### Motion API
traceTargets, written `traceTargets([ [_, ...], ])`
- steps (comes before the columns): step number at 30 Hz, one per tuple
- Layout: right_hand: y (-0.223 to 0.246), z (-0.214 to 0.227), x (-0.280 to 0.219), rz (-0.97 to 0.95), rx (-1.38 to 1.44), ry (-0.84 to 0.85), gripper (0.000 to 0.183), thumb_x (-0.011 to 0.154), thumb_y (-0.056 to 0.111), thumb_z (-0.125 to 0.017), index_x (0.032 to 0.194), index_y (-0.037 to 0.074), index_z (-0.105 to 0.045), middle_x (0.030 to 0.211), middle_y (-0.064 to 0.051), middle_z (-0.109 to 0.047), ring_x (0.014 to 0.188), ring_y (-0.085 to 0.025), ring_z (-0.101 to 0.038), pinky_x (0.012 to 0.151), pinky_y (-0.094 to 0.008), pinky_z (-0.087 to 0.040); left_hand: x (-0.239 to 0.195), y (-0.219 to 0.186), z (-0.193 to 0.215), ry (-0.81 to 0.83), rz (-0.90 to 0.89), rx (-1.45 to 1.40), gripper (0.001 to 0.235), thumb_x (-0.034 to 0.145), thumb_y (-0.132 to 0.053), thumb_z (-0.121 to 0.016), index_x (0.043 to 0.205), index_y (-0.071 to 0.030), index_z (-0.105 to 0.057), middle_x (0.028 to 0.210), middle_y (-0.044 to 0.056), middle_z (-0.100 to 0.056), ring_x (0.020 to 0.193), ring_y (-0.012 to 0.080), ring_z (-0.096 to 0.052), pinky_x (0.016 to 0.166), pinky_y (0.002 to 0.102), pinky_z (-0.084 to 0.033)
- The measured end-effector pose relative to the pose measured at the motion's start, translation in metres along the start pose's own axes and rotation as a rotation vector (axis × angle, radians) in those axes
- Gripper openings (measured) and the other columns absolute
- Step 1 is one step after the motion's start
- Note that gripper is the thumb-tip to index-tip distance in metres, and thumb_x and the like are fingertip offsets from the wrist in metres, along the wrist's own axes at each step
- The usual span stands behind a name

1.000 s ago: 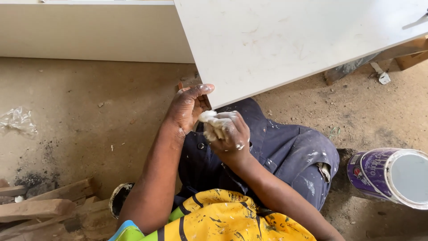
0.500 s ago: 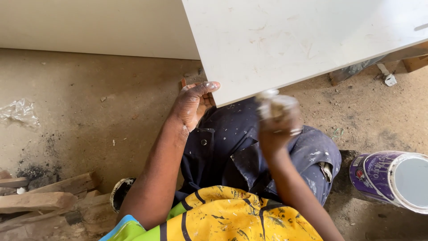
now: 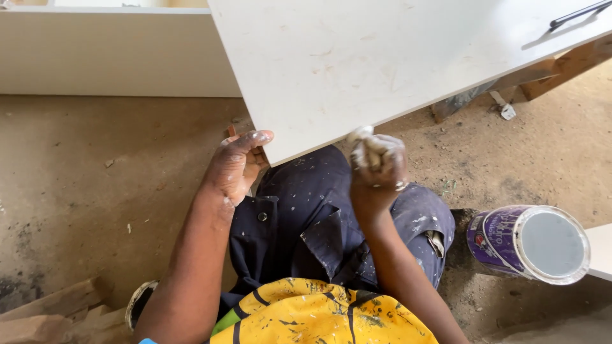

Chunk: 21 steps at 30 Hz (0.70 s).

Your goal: Applying white finish or paint to the edges and surfaces of furniture panels using a rag.

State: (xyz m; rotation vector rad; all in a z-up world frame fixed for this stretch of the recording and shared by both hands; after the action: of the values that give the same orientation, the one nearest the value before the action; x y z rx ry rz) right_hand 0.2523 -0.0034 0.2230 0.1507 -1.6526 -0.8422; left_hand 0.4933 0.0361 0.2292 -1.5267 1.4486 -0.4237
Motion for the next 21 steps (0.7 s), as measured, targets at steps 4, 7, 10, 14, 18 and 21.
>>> traceTargets([
  [4,-0.052,0.028,0.027,-0.023,-0.035,-0.059,0.015,0.088,-0.014,-0.074,0.088,-0.002,-0.065,0.082,-0.013,-0.065,0.075,-0.023,-0.064,0.072,-0.035,-0.052,-0.001,0.000,-0.003,0.003,0.017,0.013,0.016,0.078,-0.009,-0.080,0.090,-0.006,-0.071,0.085,0.016,-0.075,0.082,0.0287,-0.076,0.085,0.037,-0.057],
  [7,-0.082,0.054,0.061,-0.055,-0.036,-0.122,0.017,0.091,-0.014,-0.074,0.089,0.000,-0.065,0.081,-0.009,-0.061,0.075,-0.016,-0.057,0.074,-0.033,-0.048,-0.001,0.000,-0.004,-0.011,0.014,0.013,0.017,0.078,-0.009,-0.079,0.093,-0.005,-0.072,0.087,0.016,-0.075,0.086,0.0310,-0.077,0.087,0.040,-0.057],
  [10,-0.115,0.087,0.096,-0.072,-0.057,-0.123,0.018,0.092,-0.019,-0.071,0.088,-0.002,-0.066,0.078,-0.010,-0.062,0.069,-0.017,-0.058,0.070,-0.031,-0.049,0.001,0.000,-0.001,-0.035,0.017,0.035,0.017,0.080,-0.008,-0.078,0.095,-0.004,-0.071,0.091,0.016,-0.074,0.090,0.0301,-0.075,0.091,0.040,-0.055],
  [14,-0.134,0.112,0.124,-0.179,0.002,-0.061,0.009,0.097,-0.015,-0.074,0.097,-0.007,-0.070,0.075,-0.011,-0.063,0.065,-0.013,-0.055,0.065,-0.027,-0.048,0.010,0.008,0.010,-0.073,0.041,0.029,0.022,0.081,-0.008,-0.078,0.100,-0.005,-0.069,0.097,0.017,-0.074,0.096,0.0295,-0.074,0.094,0.039,-0.054],
  [18,-0.142,0.102,0.112,-0.277,0.115,0.036,0.007,0.100,-0.012,-0.070,0.098,-0.006,-0.068,0.079,-0.013,-0.066,0.063,-0.013,-0.058,0.061,-0.024,-0.050,0.013,0.007,0.013,-0.052,0.060,0.029,0.021,0.082,-0.009,-0.077,0.102,-0.006,-0.071,0.097,0.015,-0.075,0.094,0.0271,-0.074,0.093,0.038,-0.054],
  [21,-0.104,0.077,0.088,-0.239,0.183,0.038,0.009,0.096,-0.013,-0.072,0.093,-0.006,-0.068,0.079,-0.014,-0.065,0.065,-0.014,-0.058,0.063,-0.026,-0.050,0.005,-0.002,-0.004,-0.039,0.042,0.028,0.023,0.079,-0.009,-0.079,0.101,-0.006,-0.073,0.095,0.015,-0.075,0.091,0.0273,-0.075,0.091,0.039,-0.056],
])
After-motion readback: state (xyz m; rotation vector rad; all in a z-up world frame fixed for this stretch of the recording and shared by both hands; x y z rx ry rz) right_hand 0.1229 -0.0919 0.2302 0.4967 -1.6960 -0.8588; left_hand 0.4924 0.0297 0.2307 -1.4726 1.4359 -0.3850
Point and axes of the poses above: each hand's wrist, its own x-axis towards the middle knuckle, its own z-axis out of the back of the hand, y = z × x, the point moved 4 cm from there along x, towards the middle knuckle
